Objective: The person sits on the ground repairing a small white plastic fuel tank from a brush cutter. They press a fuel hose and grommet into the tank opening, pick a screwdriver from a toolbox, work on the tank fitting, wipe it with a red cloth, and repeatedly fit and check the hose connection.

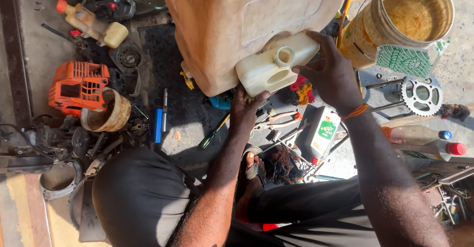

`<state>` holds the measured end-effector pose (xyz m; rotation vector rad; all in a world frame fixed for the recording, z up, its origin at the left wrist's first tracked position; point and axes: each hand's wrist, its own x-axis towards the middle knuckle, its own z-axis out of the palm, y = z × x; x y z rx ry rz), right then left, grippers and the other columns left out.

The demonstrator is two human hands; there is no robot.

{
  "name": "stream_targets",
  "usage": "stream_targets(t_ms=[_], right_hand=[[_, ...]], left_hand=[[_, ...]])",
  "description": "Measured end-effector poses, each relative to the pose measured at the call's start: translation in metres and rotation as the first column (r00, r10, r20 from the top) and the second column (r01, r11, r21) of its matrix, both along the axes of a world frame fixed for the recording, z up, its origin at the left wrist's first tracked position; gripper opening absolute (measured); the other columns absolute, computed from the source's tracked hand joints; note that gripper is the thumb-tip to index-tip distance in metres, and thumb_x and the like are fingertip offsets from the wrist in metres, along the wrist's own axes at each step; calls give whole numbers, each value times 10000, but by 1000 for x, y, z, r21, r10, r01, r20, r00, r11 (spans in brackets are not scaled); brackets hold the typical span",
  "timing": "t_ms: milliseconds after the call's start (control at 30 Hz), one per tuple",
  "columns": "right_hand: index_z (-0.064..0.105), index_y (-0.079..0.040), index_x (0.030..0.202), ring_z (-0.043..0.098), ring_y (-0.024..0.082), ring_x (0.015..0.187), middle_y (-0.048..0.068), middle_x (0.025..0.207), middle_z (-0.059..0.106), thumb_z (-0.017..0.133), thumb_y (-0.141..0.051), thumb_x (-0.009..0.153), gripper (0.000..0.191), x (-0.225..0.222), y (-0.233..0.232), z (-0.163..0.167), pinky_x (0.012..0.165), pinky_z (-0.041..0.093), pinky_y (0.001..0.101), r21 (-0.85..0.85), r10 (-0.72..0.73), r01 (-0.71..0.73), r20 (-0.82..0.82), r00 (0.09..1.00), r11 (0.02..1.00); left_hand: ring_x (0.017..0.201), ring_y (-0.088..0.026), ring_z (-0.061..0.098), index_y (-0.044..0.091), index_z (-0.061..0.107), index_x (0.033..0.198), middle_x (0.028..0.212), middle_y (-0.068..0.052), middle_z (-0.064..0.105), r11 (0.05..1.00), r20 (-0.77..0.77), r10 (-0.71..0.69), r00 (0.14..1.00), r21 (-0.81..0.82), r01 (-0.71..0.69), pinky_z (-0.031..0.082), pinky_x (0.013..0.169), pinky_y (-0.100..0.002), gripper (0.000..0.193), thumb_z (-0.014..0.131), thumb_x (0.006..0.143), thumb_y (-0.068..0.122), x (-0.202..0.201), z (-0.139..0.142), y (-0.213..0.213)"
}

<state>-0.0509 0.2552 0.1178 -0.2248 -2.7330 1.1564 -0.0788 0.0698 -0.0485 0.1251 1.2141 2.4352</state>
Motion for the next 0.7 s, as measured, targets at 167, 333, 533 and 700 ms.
stream_targets(t_ms=[167,333,533,700], right_hand=[[390,-44,1532,774,249,1104,215,1410,655,822,-59,965,713,-4,-5,-16,874,616,331,-43,23,-28,-121,992,999],[356,-18,1533,762,236,1131,225,1462,605,784,-29,996,686,-5,-1,-31,895,629,333,-143,-10,-10,-141,990,990],[529,6,1397,739,140,1009,109,1276,661,659,-19,1056,366,33,47,-87,903,632,288,-517,-161,111,-52,986,848],[738,-65,1072,713,251,827,96,994,737,735,-148,955,144,66,56,-185,728,572,375,36,-344,344,195,918,938]], left_hand=[[1209,-194,628,-41,527,1383,1293,-155,669,997,-7,81,997,-7,-81,504,1078,-346,538,774,914,56,-6,-10,4],[1231,-207,644,-58,530,1384,1282,-173,686,986,74,111,991,-133,-101,545,1067,-354,552,778,924,121,-3,-13,5],[1223,-215,627,-64,509,1416,1294,-182,668,986,121,168,978,-15,-167,533,1054,-350,617,798,902,119,1,-4,7],[1213,-207,624,-63,524,1424,1320,-181,666,986,100,153,983,-81,-145,514,1045,-326,603,789,916,128,4,5,5]])
